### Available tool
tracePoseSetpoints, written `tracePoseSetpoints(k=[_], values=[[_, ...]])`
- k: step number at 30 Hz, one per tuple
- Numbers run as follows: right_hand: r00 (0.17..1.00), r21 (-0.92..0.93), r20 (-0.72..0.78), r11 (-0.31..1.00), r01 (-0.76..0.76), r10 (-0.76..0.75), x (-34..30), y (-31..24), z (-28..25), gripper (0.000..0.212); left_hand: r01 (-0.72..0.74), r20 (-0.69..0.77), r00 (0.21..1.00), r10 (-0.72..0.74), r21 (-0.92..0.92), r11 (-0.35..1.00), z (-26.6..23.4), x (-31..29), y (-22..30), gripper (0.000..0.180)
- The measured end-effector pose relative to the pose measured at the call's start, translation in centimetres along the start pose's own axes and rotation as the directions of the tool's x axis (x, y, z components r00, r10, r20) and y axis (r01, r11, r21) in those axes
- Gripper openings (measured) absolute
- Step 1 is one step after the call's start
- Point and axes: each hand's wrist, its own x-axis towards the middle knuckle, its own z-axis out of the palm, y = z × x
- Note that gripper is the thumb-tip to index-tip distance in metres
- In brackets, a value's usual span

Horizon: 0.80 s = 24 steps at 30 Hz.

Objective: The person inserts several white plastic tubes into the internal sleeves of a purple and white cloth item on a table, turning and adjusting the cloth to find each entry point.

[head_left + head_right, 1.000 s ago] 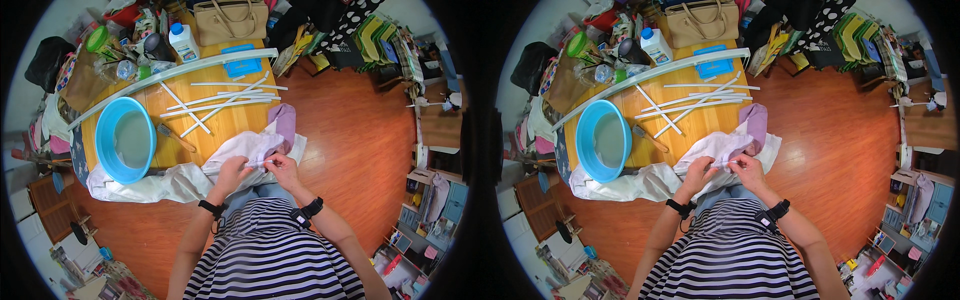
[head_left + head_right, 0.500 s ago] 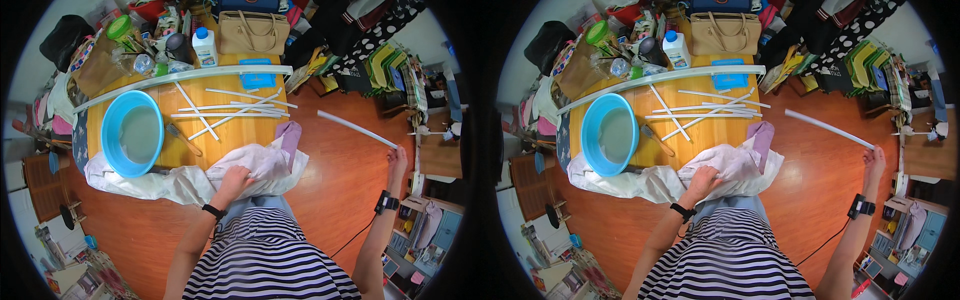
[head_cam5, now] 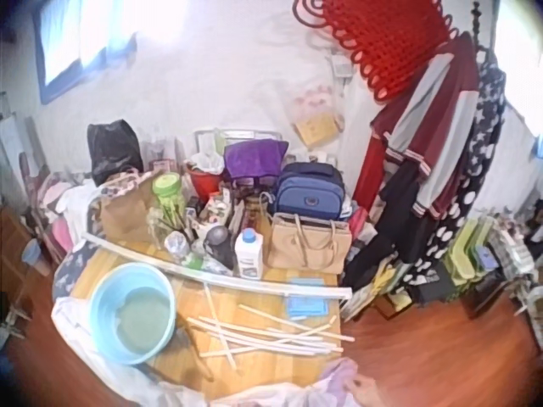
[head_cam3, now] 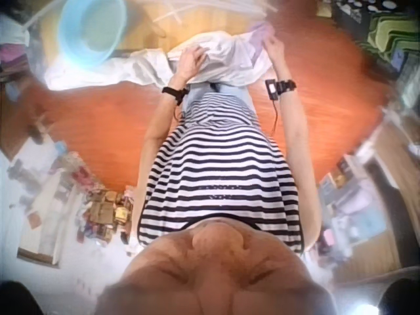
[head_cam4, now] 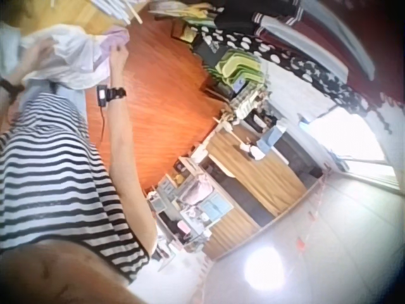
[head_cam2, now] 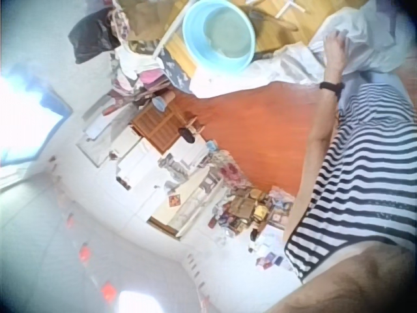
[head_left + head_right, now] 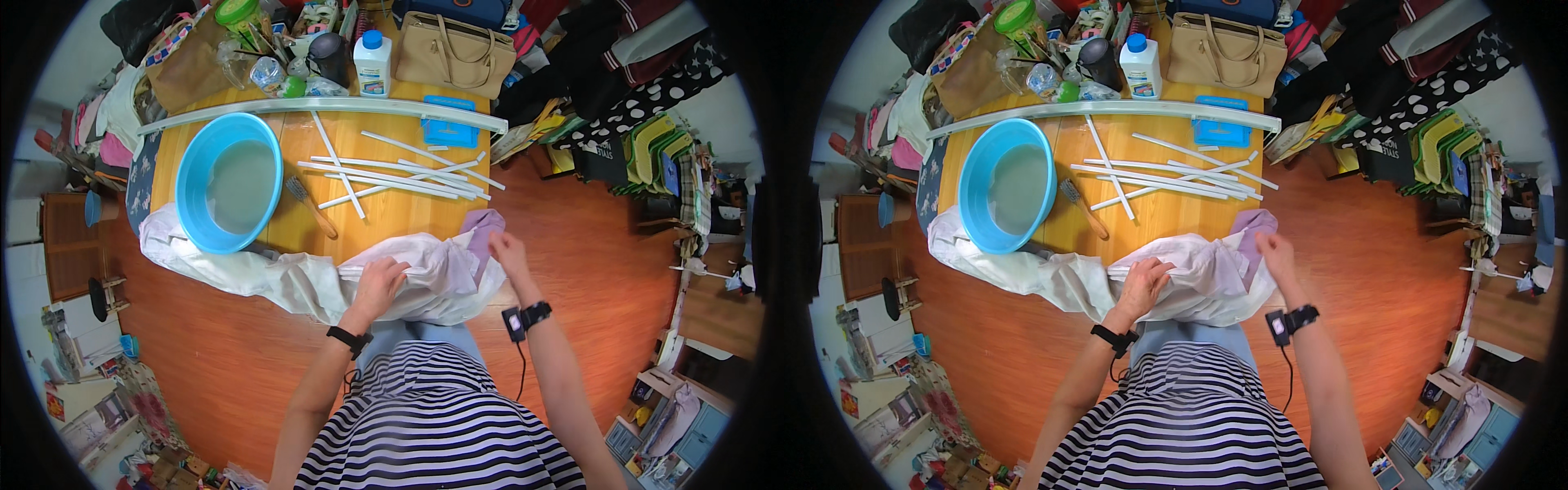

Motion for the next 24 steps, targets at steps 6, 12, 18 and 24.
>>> tracePoseSetpoints(k=[6, 12, 18, 24], values=[[0.984, -0.066, 0.176, 0.998, -0.012, 0.023, -9.8, -5.5, 5.8, 0.036, 0.094, 0.093, 0.992, -0.089, -0.050, 0.994, -0.1, 1.4, 1.1, 0.021], [0.872, 0.438, 0.435, 0.794, -0.422, 0.224, -10.8, -8.4, 12.8, 0.033, 0.221, 0.218, 0.957, -0.193, -0.112, 0.969, -2.1, 2.4, 2.6, 0.027], [0.969, 0.633, 0.096, 0.738, -0.235, 0.226, -9.3, -9.1, 11.3, 0.028, 0.043, 0.128, 0.990, -0.052, 0.068, 0.997, -7.6, 0.5, 0.3, 0.033], [0.957, 0.766, -0.071, 0.629, -0.128, 0.281, -10.4, -8.2, 11.7, 0.027, 0.134, 0.458, 0.885, -0.086, -0.073, 0.988, -12.4, -1.9, -2.6, 0.021]])
